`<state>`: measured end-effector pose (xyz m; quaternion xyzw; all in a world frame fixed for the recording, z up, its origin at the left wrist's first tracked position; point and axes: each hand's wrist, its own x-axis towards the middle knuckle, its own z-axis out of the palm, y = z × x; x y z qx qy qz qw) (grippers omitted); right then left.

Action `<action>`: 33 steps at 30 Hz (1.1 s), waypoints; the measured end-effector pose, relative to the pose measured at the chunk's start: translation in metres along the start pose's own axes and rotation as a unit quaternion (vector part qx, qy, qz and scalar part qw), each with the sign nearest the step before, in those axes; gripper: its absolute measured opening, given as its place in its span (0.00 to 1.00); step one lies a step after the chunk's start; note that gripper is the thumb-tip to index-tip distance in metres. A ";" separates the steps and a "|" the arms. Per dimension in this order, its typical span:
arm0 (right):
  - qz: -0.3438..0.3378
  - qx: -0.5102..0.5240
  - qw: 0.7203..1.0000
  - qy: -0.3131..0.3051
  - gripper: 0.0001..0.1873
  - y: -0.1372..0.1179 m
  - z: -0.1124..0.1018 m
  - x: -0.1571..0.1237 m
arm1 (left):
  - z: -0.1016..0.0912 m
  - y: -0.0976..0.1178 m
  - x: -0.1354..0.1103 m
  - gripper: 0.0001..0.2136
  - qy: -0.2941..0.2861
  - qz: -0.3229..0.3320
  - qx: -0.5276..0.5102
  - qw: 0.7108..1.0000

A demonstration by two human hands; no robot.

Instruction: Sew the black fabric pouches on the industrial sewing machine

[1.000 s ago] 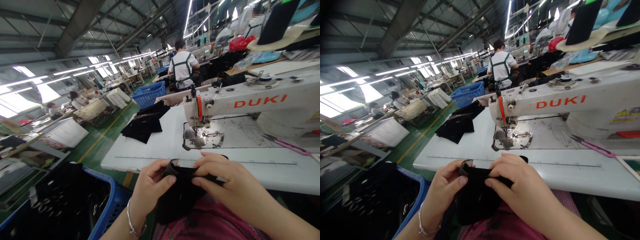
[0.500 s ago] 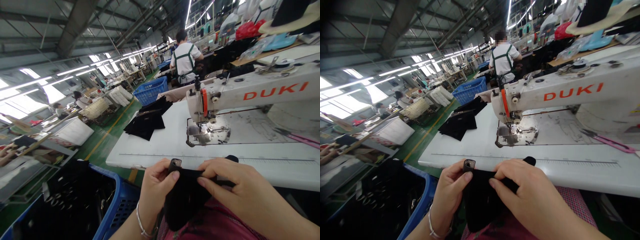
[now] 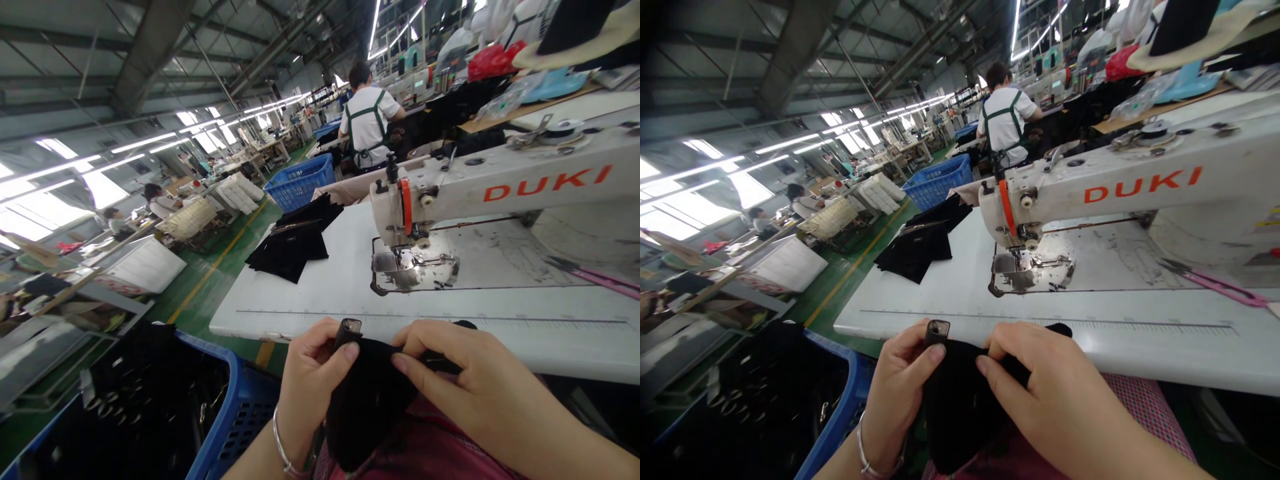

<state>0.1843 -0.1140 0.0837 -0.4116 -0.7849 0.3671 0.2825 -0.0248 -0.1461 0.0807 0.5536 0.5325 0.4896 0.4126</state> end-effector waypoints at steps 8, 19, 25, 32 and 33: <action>-0.046 0.016 0.999 0.012 0.11 0.002 -0.002 -0.001 | 0.000 -0.001 0.001 0.05 0.018 0.034 -0.040 0.998; -0.017 -0.016 0.999 0.025 0.08 0.004 0.007 0.000 | 0.002 0.005 0.001 0.05 0.011 0.001 0.004 1.000; -0.075 0.085 0.993 -0.030 0.11 -0.004 0.005 0.004 | -0.021 0.035 0.025 0.09 -0.135 -0.074 0.075 0.985; -0.195 0.102 0.969 -0.108 0.24 0.007 0.011 0.012 | -0.038 0.071 0.086 0.08 -0.364 -0.044 0.265 0.892; -0.220 0.057 0.969 -0.096 0.24 0.014 0.017 0.016 | -0.035 0.066 0.095 0.08 -0.376 -0.023 0.304 0.875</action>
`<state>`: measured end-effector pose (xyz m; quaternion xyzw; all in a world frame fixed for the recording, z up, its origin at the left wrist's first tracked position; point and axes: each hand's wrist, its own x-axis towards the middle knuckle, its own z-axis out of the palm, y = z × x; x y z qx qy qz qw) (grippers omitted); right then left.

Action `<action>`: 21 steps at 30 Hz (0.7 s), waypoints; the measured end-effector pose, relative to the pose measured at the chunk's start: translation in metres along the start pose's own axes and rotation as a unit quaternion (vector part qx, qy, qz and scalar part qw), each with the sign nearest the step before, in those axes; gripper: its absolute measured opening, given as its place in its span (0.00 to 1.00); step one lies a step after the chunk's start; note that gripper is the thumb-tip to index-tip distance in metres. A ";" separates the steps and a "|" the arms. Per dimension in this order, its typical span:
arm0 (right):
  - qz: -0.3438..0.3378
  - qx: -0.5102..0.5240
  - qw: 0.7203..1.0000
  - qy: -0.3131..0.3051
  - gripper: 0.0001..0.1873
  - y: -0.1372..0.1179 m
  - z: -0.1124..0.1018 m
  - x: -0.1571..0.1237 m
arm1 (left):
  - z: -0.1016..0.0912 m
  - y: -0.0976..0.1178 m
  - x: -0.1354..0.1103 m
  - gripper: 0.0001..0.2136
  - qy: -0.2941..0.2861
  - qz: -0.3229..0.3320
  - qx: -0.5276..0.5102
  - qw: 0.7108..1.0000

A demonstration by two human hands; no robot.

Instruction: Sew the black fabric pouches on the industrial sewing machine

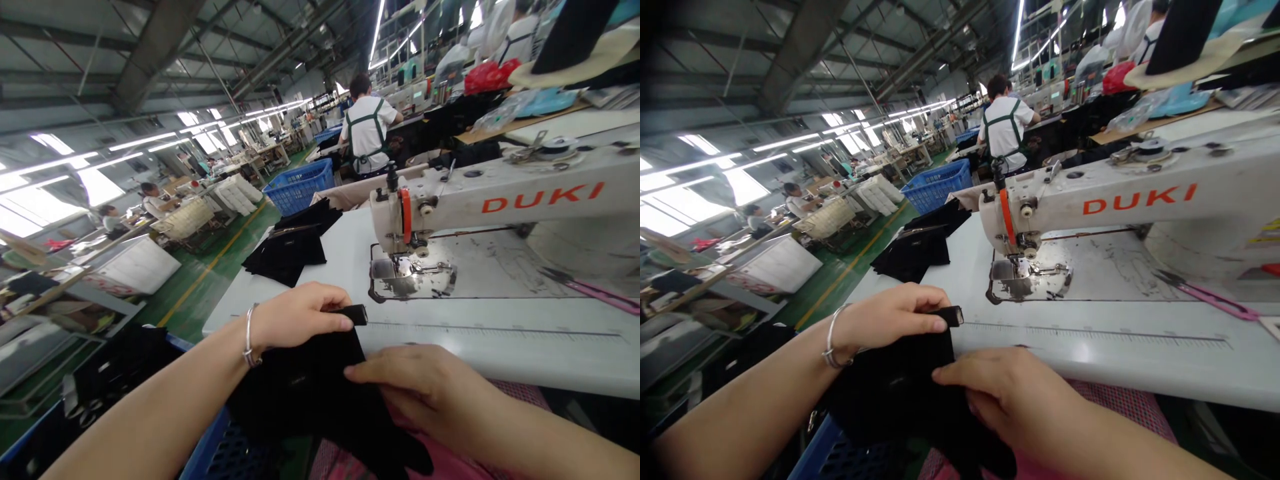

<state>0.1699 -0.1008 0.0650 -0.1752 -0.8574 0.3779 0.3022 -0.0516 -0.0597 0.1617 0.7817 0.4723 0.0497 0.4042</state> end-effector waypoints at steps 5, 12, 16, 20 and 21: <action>-0.056 -0.330 0.942 0.003 0.16 0.063 0.008 0.015 | 0.015 -0.047 0.074 0.03 0.088 -0.005 0.203 0.975; 0.015 -0.403 0.915 0.002 0.13 0.141 -0.040 0.042 | 0.039 -0.089 0.189 0.08 0.276 -0.018 0.229 0.933; 0.029 -0.403 0.915 -0.013 0.16 0.154 -0.058 0.036 | 0.050 -0.091 0.198 0.06 0.286 0.019 0.215 0.934; 0.032 -0.392 0.919 -0.018 0.16 0.155 -0.058 0.026 | 0.065 -0.092 0.173 0.09 0.259 0.078 0.205 0.941; 0.035 -0.391 0.920 -0.017 0.16 0.155 -0.057 0.026 | 0.066 -0.093 0.169 0.11 0.253 0.093 0.202 0.942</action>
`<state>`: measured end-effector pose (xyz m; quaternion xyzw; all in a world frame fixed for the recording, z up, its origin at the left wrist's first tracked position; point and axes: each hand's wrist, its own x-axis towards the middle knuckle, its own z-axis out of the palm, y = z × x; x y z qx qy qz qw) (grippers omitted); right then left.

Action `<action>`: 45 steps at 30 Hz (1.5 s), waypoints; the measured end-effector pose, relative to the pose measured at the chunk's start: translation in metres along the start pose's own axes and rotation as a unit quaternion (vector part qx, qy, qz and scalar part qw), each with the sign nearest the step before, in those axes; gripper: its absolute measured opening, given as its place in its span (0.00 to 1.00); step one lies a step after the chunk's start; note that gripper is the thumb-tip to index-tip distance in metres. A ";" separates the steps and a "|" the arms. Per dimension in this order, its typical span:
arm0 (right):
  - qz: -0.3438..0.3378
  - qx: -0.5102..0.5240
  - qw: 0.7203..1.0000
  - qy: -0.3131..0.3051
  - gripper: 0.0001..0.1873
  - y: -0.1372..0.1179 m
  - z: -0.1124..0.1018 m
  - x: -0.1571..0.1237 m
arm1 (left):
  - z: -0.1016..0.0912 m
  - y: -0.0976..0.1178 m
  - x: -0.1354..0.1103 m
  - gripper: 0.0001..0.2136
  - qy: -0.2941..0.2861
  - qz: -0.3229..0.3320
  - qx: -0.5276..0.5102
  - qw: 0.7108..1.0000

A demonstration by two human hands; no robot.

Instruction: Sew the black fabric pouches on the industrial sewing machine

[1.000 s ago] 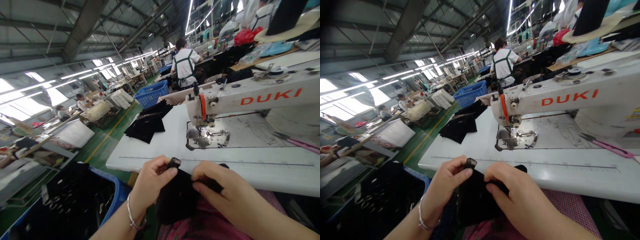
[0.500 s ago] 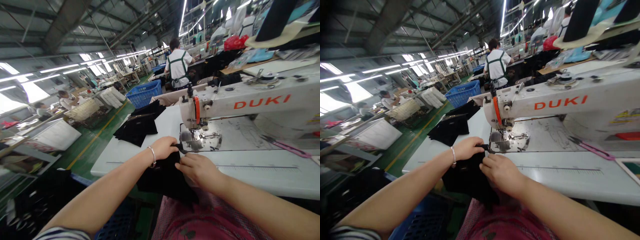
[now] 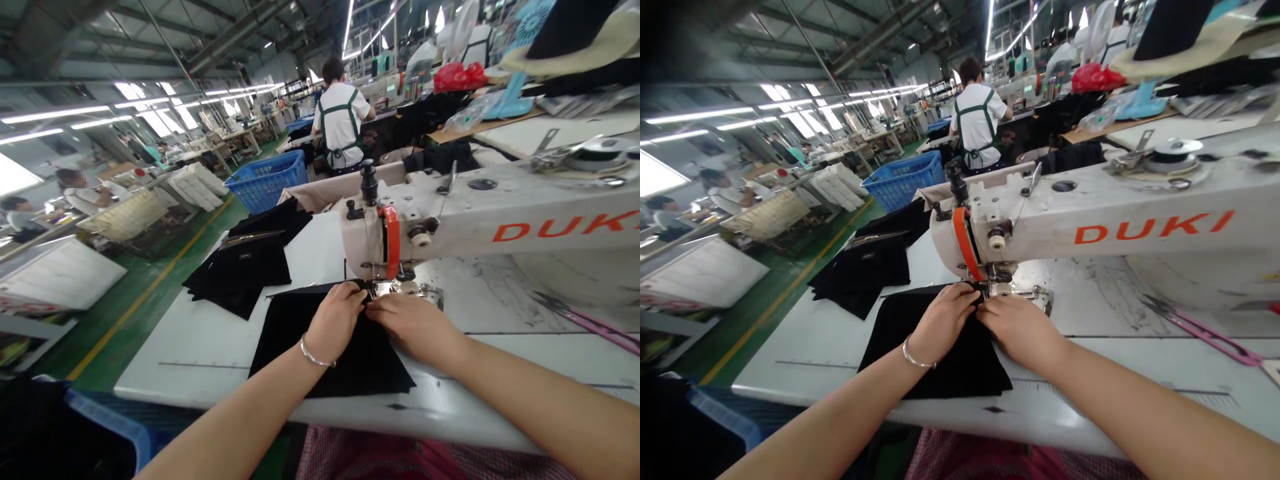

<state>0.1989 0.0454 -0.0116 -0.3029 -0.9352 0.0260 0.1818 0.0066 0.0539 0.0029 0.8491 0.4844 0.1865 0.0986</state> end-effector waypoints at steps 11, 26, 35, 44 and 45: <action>0.026 -0.004 0.999 0.024 0.15 -0.002 0.000 -0.008 | 0.002 -0.007 0.006 0.11 -0.007 0.121 -0.003 0.993; 0.015 0.002 0.996 0.083 0.15 0.002 0.004 -0.014 | 0.004 -0.013 0.005 0.11 0.013 0.171 0.002 0.985; 0.002 0.014 0.997 0.078 0.14 -0.001 0.002 -0.015 | 0.005 -0.007 -0.002 0.12 0.023 0.139 -0.041 0.989; 0.023 -0.003 0.998 0.060 0.14 0.002 0.001 -0.011 | 0.001 -0.017 0.009 0.13 -0.029 0.141 -0.034 0.989; 0.022 -0.001 0.998 0.054 0.14 0.004 0.001 -0.010 | -0.001 -0.016 0.010 0.13 -0.037 0.137 -0.036 0.989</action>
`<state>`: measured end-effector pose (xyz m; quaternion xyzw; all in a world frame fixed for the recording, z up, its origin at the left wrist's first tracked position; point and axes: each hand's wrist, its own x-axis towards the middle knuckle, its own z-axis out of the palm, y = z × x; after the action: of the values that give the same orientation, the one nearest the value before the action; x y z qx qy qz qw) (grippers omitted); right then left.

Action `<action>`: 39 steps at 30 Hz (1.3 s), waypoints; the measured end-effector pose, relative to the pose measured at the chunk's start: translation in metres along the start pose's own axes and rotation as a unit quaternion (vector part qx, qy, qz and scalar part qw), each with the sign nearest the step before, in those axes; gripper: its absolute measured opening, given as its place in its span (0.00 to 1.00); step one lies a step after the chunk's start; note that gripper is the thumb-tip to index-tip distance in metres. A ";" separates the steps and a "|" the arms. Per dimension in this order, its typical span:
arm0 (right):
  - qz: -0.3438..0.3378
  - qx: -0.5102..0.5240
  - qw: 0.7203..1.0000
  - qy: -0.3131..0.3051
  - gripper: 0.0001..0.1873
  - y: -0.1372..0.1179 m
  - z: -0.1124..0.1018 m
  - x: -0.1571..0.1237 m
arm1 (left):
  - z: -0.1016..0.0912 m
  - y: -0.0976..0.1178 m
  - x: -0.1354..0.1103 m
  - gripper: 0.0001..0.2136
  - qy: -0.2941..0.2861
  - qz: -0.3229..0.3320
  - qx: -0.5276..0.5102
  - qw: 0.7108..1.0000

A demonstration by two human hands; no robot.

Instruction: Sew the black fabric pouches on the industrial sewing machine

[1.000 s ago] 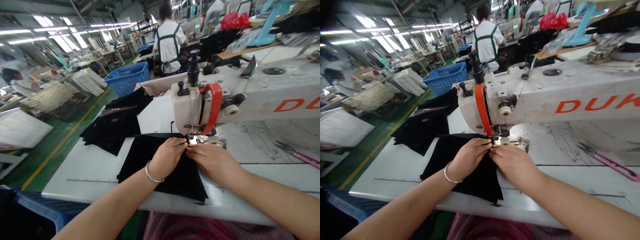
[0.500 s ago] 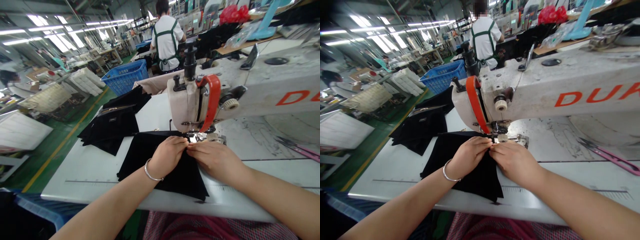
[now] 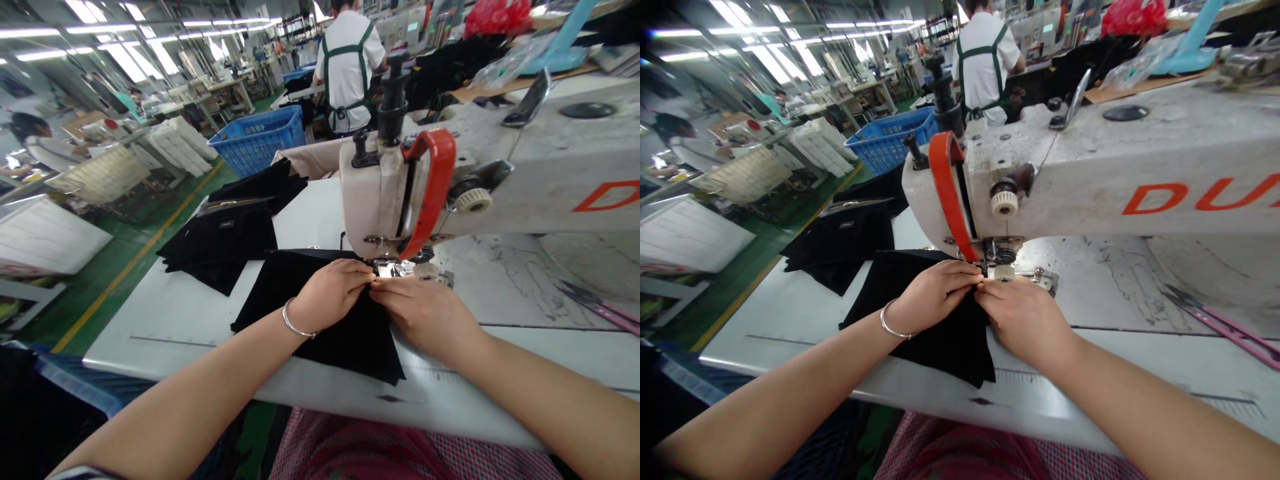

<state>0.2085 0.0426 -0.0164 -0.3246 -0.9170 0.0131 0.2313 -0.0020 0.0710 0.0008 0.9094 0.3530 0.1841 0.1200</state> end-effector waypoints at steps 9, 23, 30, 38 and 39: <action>-0.031 0.058 0.996 -0.064 0.17 -0.038 -0.023 -0.028 | -0.018 0.059 -0.060 0.43 -0.121 -0.032 0.040 0.991; -0.020 0.138 0.988 -0.065 0.27 -0.042 -0.045 -0.054 | -0.064 0.103 -0.077 0.27 -0.133 0.008 0.179 0.975; 0.040 0.011 0.996 -0.077 0.10 0.030 -0.046 -0.036 | -0.010 0.088 -0.074 0.15 -0.065 0.047 0.131 0.988; 0.098 0.010 0.995 0.022 0.10 0.021 -0.014 -0.006 | 0.000 0.081 -0.079 0.07 0.045 -0.130 0.034 0.990; 0.088 0.007 0.996 0.013 0.13 0.013 -0.017 -0.012 | 0.001 0.078 -0.082 0.07 0.077 -0.135 0.030 0.987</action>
<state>0.2319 0.0431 -0.0082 -0.4028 -0.8815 0.0356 0.2437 -0.0108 -0.0415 0.0069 0.8399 0.4858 0.2253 0.0890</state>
